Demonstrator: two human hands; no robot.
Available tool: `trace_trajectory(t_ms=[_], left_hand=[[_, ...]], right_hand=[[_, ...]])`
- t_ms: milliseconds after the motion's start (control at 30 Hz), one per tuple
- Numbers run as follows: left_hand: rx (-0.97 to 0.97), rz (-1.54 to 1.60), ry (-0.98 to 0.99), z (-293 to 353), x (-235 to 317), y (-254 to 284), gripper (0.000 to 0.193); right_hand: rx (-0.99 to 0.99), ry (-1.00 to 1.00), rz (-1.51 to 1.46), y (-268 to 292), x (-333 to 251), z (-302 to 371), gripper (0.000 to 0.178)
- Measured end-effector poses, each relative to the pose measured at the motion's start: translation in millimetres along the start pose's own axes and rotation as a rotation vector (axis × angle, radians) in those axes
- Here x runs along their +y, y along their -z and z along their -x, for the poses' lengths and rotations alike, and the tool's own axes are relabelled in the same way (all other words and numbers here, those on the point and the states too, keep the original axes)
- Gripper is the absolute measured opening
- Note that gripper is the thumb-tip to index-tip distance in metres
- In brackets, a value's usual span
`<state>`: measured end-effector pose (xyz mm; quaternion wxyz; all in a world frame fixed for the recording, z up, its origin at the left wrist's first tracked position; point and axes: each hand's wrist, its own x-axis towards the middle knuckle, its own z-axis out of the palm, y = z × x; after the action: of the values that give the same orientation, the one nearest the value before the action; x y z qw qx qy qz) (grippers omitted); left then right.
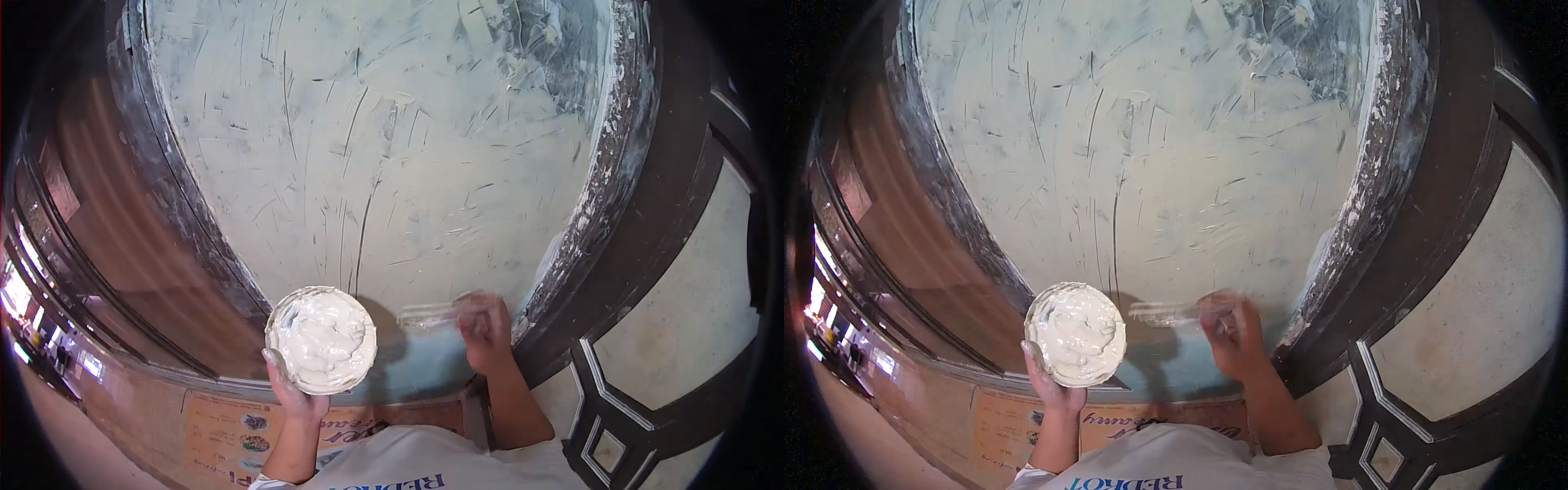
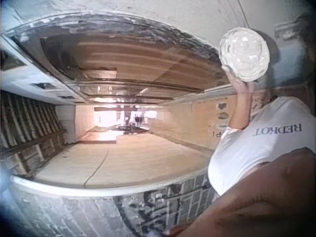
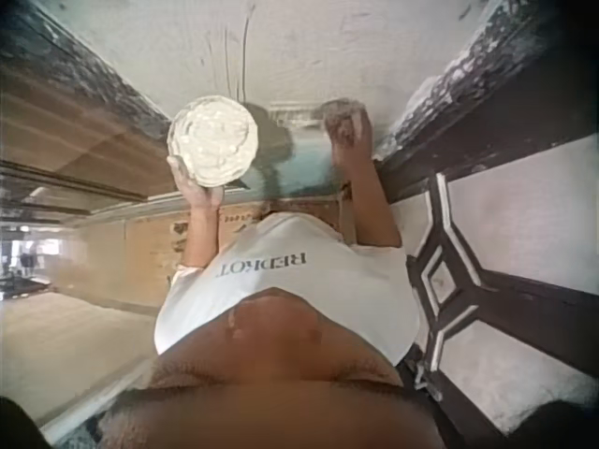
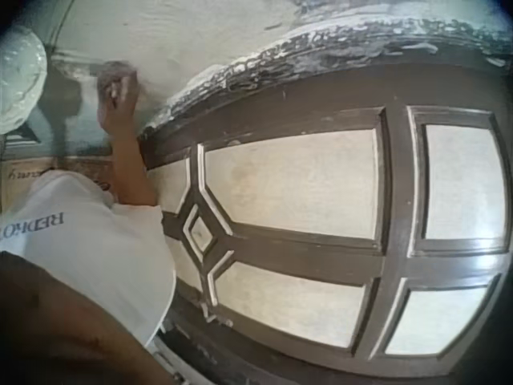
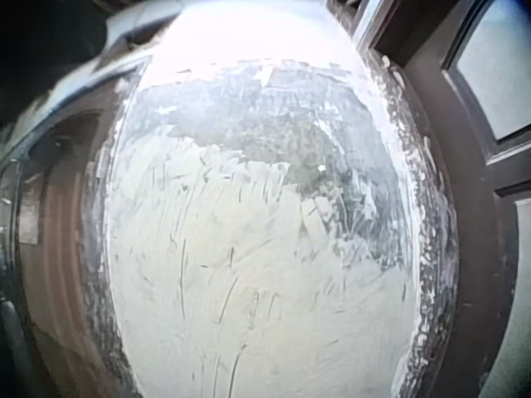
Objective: The person applies a putty-like substance to a wall using a plastic spreader, loading the spreader from a container held in the other hand.
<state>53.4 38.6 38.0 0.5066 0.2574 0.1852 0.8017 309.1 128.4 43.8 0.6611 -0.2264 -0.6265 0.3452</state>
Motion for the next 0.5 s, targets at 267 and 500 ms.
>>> trace_trajectory(t_ms=[267,500], left_hand=[[0.001,-0.042,0.110,7,-34,-14,0.067],[0.062,0.008,0.151,9,-50,-6,0.066]], right_hand=[[-0.286,-0.330,0.125,10,51,-30,0.023],[-0.377,-0.505,-0.072,36,63,-19,0.033]])
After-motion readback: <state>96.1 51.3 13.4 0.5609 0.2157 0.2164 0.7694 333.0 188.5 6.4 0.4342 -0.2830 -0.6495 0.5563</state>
